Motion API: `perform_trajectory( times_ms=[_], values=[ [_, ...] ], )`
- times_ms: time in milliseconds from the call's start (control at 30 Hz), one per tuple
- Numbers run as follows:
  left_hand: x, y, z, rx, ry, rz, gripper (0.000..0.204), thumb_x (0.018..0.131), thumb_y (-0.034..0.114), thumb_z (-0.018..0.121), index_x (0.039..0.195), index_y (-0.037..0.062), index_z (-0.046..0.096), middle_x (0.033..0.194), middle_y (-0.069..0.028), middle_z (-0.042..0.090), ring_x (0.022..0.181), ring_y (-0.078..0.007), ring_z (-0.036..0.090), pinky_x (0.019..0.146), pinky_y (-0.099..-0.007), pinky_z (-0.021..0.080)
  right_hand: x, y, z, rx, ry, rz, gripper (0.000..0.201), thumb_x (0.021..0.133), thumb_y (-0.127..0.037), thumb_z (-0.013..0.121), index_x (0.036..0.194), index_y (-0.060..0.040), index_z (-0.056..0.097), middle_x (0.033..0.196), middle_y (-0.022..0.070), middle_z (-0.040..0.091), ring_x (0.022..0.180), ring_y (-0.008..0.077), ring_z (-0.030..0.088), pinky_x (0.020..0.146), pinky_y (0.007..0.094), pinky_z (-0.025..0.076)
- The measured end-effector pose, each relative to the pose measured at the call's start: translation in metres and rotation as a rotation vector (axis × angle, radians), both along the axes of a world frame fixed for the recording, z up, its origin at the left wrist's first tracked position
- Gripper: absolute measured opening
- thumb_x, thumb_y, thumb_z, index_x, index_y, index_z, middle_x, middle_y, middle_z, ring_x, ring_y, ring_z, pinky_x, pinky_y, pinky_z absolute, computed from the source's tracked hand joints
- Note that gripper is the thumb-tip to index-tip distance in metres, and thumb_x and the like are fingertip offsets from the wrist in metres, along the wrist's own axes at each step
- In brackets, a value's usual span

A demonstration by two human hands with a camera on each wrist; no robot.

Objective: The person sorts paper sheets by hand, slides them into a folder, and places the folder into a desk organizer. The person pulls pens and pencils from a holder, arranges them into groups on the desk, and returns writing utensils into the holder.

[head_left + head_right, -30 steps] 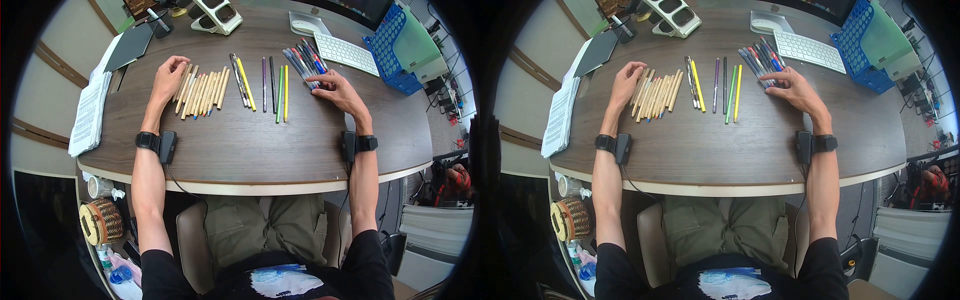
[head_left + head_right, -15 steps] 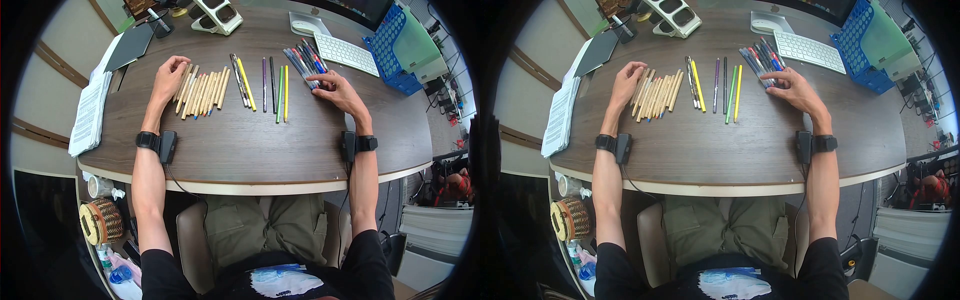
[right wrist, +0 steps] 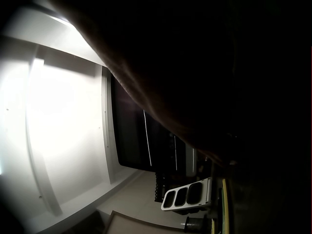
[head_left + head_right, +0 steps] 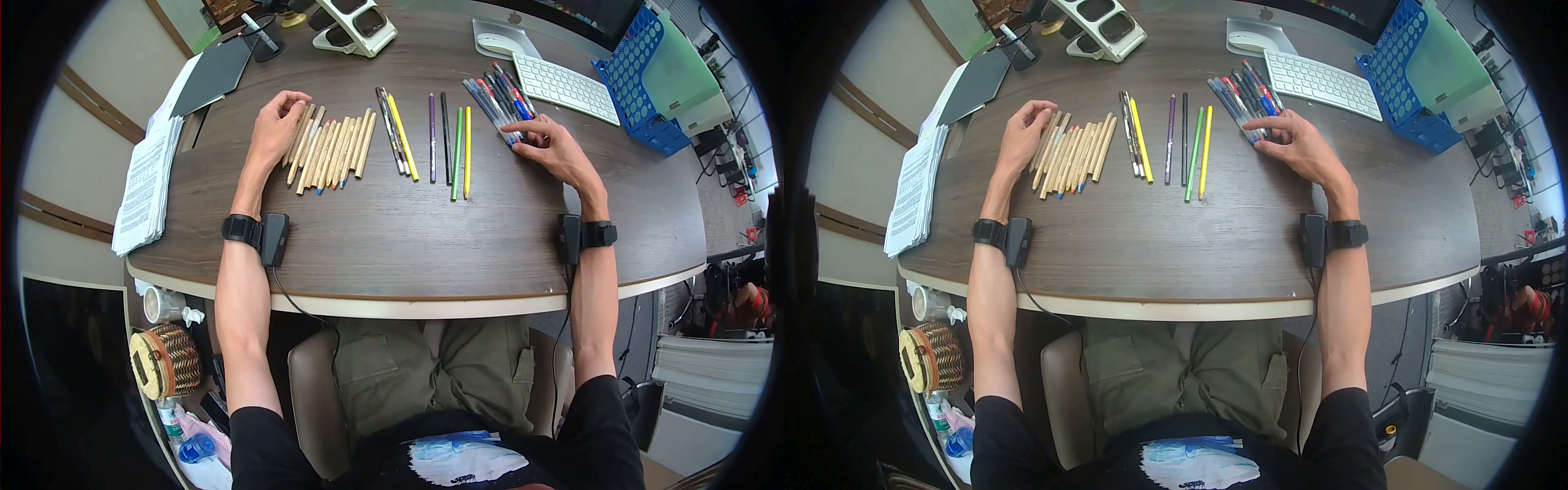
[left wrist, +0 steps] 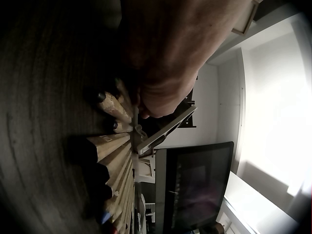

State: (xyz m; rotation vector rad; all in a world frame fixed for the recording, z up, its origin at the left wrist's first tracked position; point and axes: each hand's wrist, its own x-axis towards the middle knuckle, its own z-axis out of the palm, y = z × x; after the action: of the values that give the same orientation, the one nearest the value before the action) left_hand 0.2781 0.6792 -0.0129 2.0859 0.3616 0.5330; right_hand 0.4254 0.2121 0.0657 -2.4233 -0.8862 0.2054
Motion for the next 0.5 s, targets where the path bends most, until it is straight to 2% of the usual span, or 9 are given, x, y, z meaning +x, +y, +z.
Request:
perform_trajectory(
  times_ms=[500],
  values=[
    [0.0014, 0.0033, -0.0028, 0.015, -0.014, -0.017, 0.023, 0.11, 0.022, 0.061, 0.12, 0.0039, 0.072, 0.098, 0.0022, 0.068, 0.09, -0.0067, 0.058, 0.087, -0.0263, 0.049, 0.0023, -0.0008, -0.0025, 0.006, -0.017, -0.012, 0.033, 0.092, -0.025, 0.082, 0.125, -0.0287, 0.082, 0.091, -0.0018, 0.05, 0.082, 0.0155, 0.048, 0.077, 0.034, 0.049]
  ],
)
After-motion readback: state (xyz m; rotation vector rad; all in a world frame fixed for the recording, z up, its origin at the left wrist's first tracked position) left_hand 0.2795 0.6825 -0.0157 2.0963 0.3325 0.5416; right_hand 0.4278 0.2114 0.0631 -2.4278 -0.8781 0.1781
